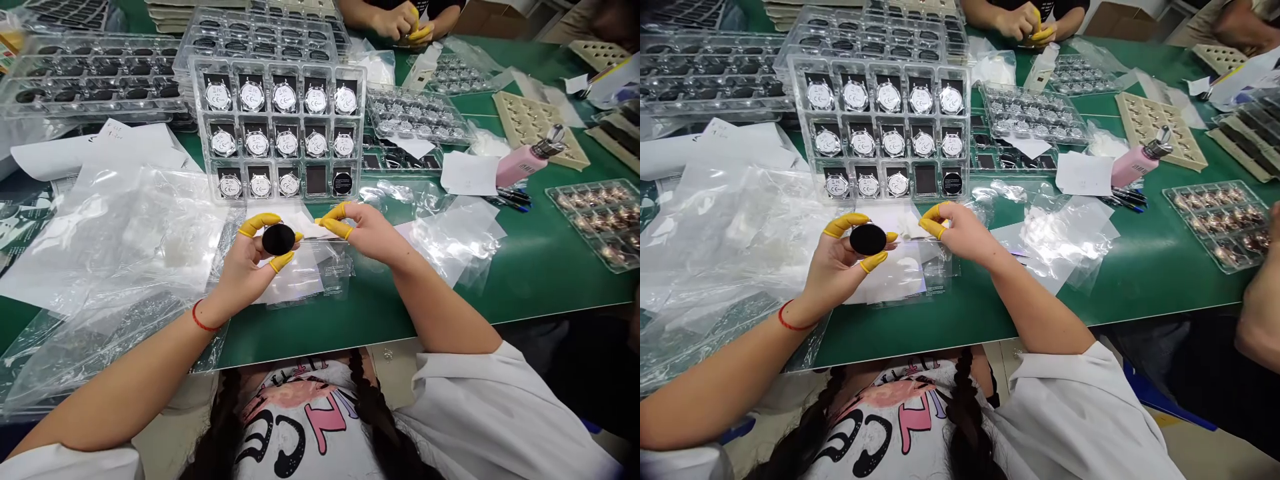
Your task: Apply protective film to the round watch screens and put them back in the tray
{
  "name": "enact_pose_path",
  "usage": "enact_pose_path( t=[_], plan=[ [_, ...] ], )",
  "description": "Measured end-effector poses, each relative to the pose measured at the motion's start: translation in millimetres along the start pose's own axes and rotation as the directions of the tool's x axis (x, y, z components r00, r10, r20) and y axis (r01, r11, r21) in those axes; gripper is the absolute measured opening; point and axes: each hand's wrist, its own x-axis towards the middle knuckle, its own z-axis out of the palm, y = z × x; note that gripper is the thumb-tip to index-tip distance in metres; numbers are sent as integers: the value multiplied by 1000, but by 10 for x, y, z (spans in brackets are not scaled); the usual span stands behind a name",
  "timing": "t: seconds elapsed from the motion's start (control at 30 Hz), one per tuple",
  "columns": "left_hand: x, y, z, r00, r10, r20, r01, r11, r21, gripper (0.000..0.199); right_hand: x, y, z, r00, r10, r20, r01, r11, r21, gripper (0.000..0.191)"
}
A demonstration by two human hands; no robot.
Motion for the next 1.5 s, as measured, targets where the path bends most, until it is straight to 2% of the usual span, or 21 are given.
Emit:
enact_pose_path(
  t=[0.2, 0.37, 0.47, 0.6, 0.7, 0.83, 1.0, 1.5],
  plan=[
    [-4, 40, -4, 999, -51, -18, 50, 999, -20, 56, -25, 9, 15, 991, -126, 52, 125, 992, 27, 11],
    [8, 67, 14, 997, -81, -20, 79, 996, -48, 60, -54, -17, 51, 988, -137, 66, 133, 989, 62, 9],
    [29, 67, 30, 989, -144, -17, 142, 986, -81, 64, -78, -49, 17, 990, -135, 41, 129, 984, 121, 10],
    [32, 30, 49, 968, -250, -28, 250, 968, -13, 70, -104, -99, 19, 991, -136, -17, 135, 947, 291, 15],
    [9, -11, 57, 964, -253, 76, 256, 966, -28, 68, -113, -125, 120, 996, -92, 1, 83, 894, 441, 26],
    [-17, -45, 69, 957, -189, 221, 214, 972, -93, 56, -123, -134, 282, 996, -33, 88, -17, 860, 509, 39],
    [-15, -24, 85, 960, -136, 243, 158, 985, -73, 53, -144, -116, 359, 996, -32, 82, -12, 871, 491, 33],
    [-20, 30, 77, 954, -161, 255, 164, 986, 12, 54, -179, -136, 371, 997, -70, 13, 61, 937, 345, 31]
  ],
)
